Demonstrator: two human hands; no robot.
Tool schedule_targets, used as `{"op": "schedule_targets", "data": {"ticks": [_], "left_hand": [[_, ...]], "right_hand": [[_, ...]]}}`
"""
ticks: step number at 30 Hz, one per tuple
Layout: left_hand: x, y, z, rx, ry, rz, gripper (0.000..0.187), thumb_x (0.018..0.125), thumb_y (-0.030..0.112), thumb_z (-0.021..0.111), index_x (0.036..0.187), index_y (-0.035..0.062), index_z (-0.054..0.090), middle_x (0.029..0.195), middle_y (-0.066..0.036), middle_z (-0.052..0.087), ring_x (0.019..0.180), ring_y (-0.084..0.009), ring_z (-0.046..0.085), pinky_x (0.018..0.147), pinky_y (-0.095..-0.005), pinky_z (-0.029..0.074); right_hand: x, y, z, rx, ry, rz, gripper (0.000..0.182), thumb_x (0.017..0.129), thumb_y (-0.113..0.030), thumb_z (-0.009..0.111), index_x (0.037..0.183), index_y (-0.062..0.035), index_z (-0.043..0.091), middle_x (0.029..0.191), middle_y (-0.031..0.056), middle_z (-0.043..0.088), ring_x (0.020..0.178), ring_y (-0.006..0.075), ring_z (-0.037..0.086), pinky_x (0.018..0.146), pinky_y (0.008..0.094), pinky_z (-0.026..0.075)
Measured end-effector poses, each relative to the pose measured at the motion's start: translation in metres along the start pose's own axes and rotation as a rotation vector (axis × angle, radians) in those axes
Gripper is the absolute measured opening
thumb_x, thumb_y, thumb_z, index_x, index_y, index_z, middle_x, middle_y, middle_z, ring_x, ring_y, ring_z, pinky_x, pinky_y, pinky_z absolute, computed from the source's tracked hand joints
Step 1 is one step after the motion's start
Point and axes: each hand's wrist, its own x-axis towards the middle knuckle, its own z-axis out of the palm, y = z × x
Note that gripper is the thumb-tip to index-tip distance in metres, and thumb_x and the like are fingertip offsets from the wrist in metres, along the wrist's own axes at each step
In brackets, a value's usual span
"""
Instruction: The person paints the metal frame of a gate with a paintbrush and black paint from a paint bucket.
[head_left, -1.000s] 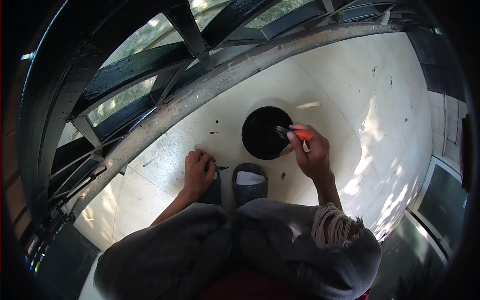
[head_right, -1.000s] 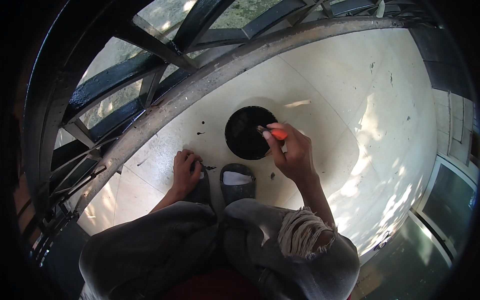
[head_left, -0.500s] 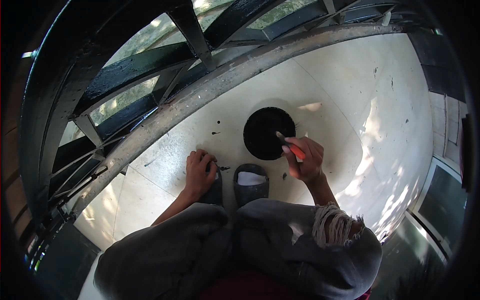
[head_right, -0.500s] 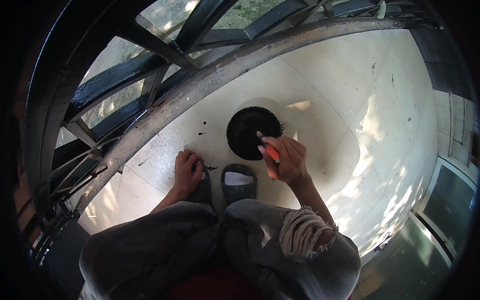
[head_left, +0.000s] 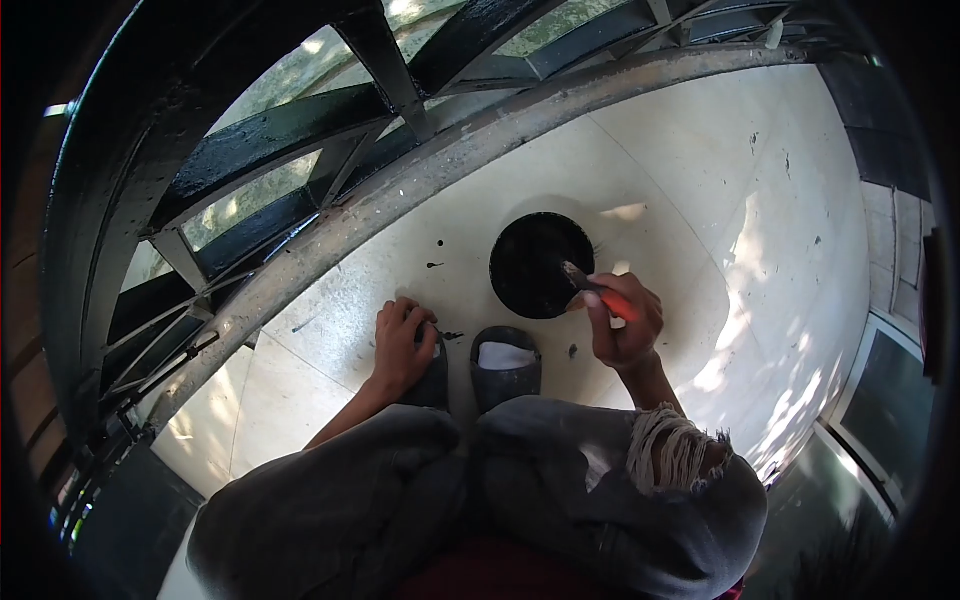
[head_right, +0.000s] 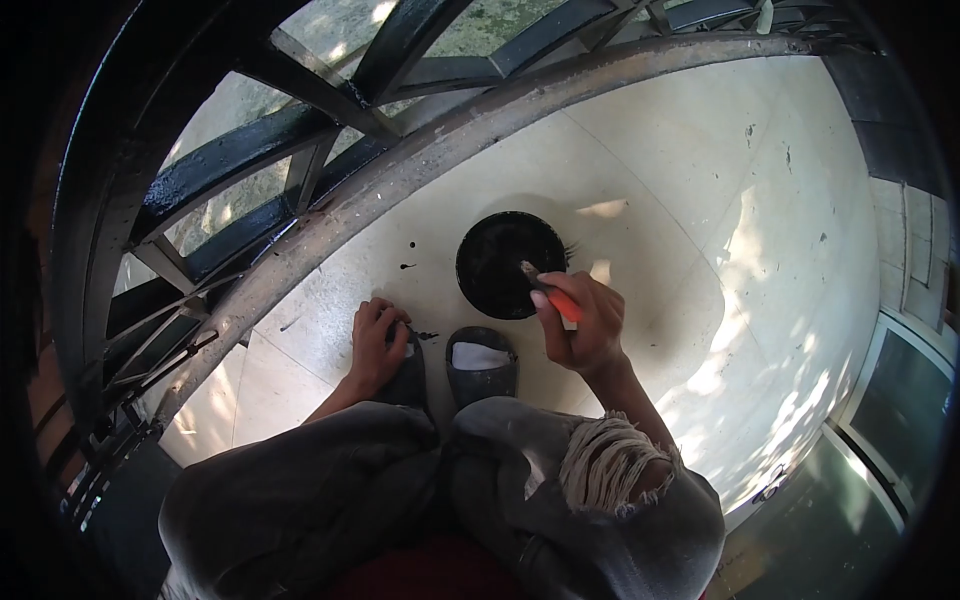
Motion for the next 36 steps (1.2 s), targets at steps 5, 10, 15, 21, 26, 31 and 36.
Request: {"op": "schedule_targets", "data": {"ticks": [5,10,15,21,26,31,36], "left_hand": [[0.0,0.003,0.001,0.015,0.02,0.006,0.011,0.082,0.005,0.064,0.092,0.0065,0.067,0.098,-0.011,0.057,0.095,-0.031,0.054,0.084,-0.0438,0.042],[-0.002,0.002,0.0,0.009,0.026,0.033,0.011,0.082,0.004,0.064,0.091,0.0066,0.067,0.098,-0.011,0.057,0.094,-0.0312,0.054,0.083,-0.0441,0.042],[0.0,0.001,0.0,-0.005,-0.003,0.027,0.01,0.082,0.004,0.064,0.091,0.0064,0.067,0.098,-0.01,0.057,0.093,-0.0315,0.054,0.083,-0.0442,0.042],[-0.002,0.001,0.0,0.003,-0.01,0.01,0.011,0.082,0.005,0.064,0.092,0.006,0.067,0.097,-0.01,0.056,0.093,-0.0314,0.054,0.083,-0.0441,0.041],[0.0,0.002,0.002,0.009,-0.002,-0.009,0.011,0.082,0.005,0.064,0.093,0.0062,0.067,0.097,-0.01,0.056,0.093,-0.0313,0.054,0.084,-0.0441,0.041],[-0.001,0.003,0.003,0.009,0.006,0.006,0.011,0.082,0.005,0.064,0.093,0.0062,0.067,0.097,-0.01,0.056,0.093,-0.0313,0.054,0.084,-0.0438,0.041],[0.0,0.003,0.002,0.0,0.003,0.007,0.011,0.082,0.005,0.064,0.092,0.0061,0.067,0.097,-0.01,0.056,0.093,-0.0317,0.054,0.084,-0.0441,0.041]], "right_hand": [[-0.011,-0.006,-0.007,0.059,0.045,0.18,0.012,0.09,-0.002,0.068,0.101,0.0012,0.065,0.08,0.0099,0.067,0.058,0.0174,0.061,0.053,0.0302,0.047],[-0.008,-0.009,-0.001,0.101,0.097,0.272,0.012,0.089,0.0,0.069,0.1,0.0004,0.066,0.072,0.0074,0.066,0.052,0.0151,0.056,0.05,0.0265,0.044],[-0.016,-0.014,-0.014,0.129,0.404,0.298,0.011,0.089,-0.004,0.072,0.098,0.0007,0.067,0.078,0.0079,0.067,0.059,0.0151,0.059,0.057,0.0258,0.048],[-0.02,-0.005,-0.011,0.113,0.272,0.354,0.011,0.09,-0.004,0.072,0.099,-0.0012,0.068,0.078,0.0075,0.067,0.062,0.0143,0.062,0.058,0.0264,0.049],[-0.005,-0.001,-0.011,0.069,-0.012,0.312,0.011,0.088,-0.003,0.072,0.098,-0.0012,0.068,0.074,0.0066,0.066,0.059,0.0148,0.062,0.056,0.0263,0.049],[-0.008,-0.002,-0.014,0.095,0.17,0.162,0.013,0.086,-0.002,0.072,0.097,0.0002,0.067,0.075,0.0077,0.067,0.061,0.0152,0.064,0.056,0.0269,0.05],[-0.003,0.013,-0.023,0.587,0.426,0.69,0.015,0.099,-0.011,0.059,0.099,0.003,0.066,0.073,0.0048,0.062,0.058,0.011,0.054,0.054,0.0254,0.041]]}}
